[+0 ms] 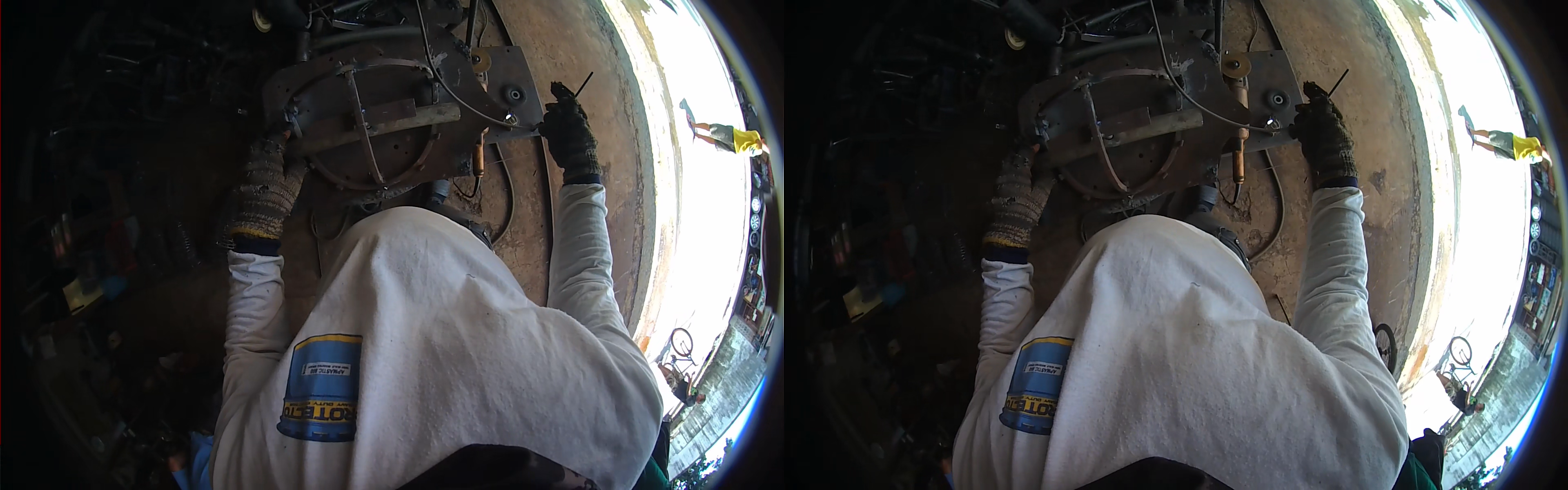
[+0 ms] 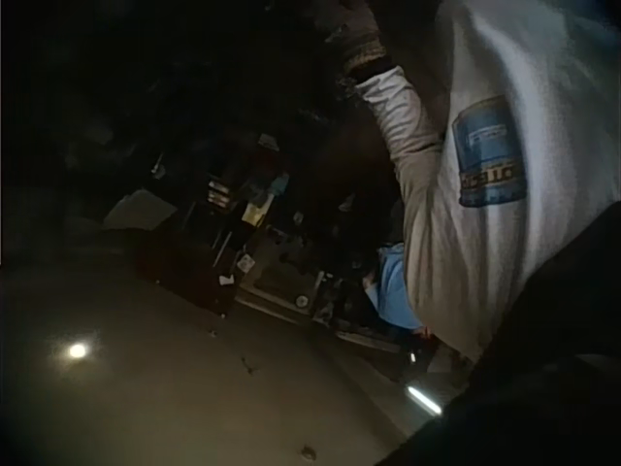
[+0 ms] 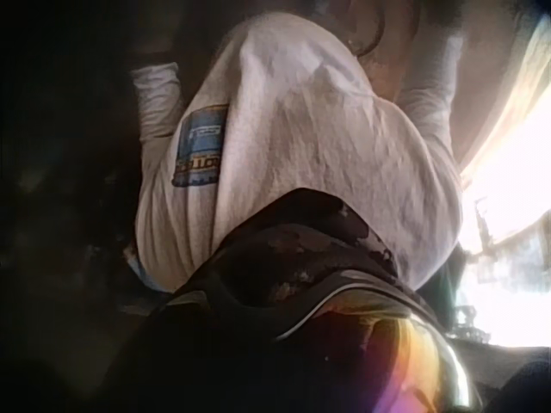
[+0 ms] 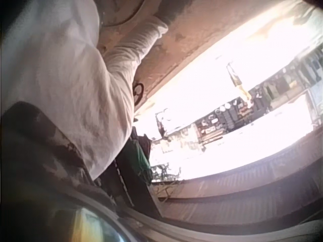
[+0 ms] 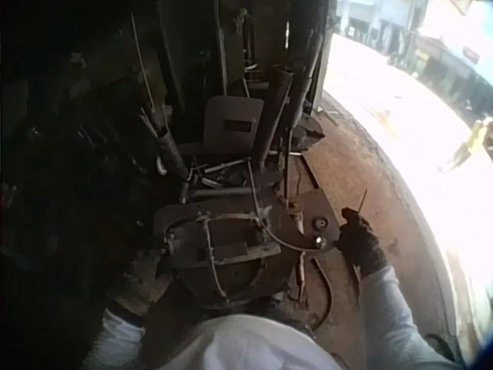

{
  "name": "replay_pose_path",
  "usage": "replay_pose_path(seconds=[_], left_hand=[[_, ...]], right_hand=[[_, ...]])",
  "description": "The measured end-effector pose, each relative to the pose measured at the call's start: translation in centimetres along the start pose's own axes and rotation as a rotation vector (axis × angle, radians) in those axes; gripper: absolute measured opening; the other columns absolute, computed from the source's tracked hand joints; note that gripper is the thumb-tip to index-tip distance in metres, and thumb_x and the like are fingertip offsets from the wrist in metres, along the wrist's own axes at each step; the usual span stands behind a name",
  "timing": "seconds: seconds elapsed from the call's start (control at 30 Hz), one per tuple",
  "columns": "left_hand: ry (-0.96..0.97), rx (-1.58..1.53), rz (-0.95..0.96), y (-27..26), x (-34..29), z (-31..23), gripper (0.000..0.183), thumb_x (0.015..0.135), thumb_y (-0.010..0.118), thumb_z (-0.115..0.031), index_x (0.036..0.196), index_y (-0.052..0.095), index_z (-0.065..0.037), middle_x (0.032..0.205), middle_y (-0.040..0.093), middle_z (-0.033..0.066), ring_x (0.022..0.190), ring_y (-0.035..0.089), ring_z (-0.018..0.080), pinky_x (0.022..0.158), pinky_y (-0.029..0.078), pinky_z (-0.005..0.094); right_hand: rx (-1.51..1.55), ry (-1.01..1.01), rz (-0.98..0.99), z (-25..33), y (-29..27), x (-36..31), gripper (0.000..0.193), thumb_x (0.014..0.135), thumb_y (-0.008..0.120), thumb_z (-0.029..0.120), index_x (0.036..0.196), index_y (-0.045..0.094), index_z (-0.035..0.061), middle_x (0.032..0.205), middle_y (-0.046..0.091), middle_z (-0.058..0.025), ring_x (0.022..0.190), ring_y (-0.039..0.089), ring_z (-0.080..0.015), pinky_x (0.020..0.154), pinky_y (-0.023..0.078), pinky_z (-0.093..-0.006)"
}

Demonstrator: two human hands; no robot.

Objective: The person shapes and fits metal rods into a circular fabrication jig, using a hammer to adjust the position and shape of the metal components against the jig.

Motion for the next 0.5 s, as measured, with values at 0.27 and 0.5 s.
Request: replay_pose_path(seconds=[0.27, 0.5], left_hand=[[-0.043, -0.028, 0.007, -0.7, 0.4, -0.8, 0.057, 0.081, 0.073, -0.026, 0.134, 0.056, -0.015, 0.128, 0.058, 0.0192, 0.119, 0.055, 0.0395, 0.101, 0.047, 0.0486], [0.053, 0.140, 0.006, -0.3, 0.1, -1.3, 0.055, 0.082, 0.073, -0.026, 0.132, 0.056, -0.014, 0.130, 0.058, 0.0179, 0.119, 0.056, 0.0380, 0.101, 0.047, 0.0475]], right_hand=[[-0.366, -0.263, -0.051, -2.9, -1.3, -0.6, 0.037, 0.101, 0.052, 0.022, 0.136, 0.055, 0.0118, 0.095, 0.057, -0.0019, 0.074, 0.052, -0.0127, 0.067, 0.047, -0.0276], [0.054, 0.114, 0.053, -4.4, -2.9, -4.0, 0.037, 0.100, 0.055, 0.027, 0.134, 0.059, 0.0121, 0.077, 0.050, 0.0067, 0.066, 0.046, -0.0036, 0.058, 0.039, -0.0186]])
Point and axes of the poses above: each hand's wrist, its own x-axis towards the middle knuckle, its own y-axis out of the palm, z = x × y, the point moved 6 cm from there along x, towards the middle knuckle
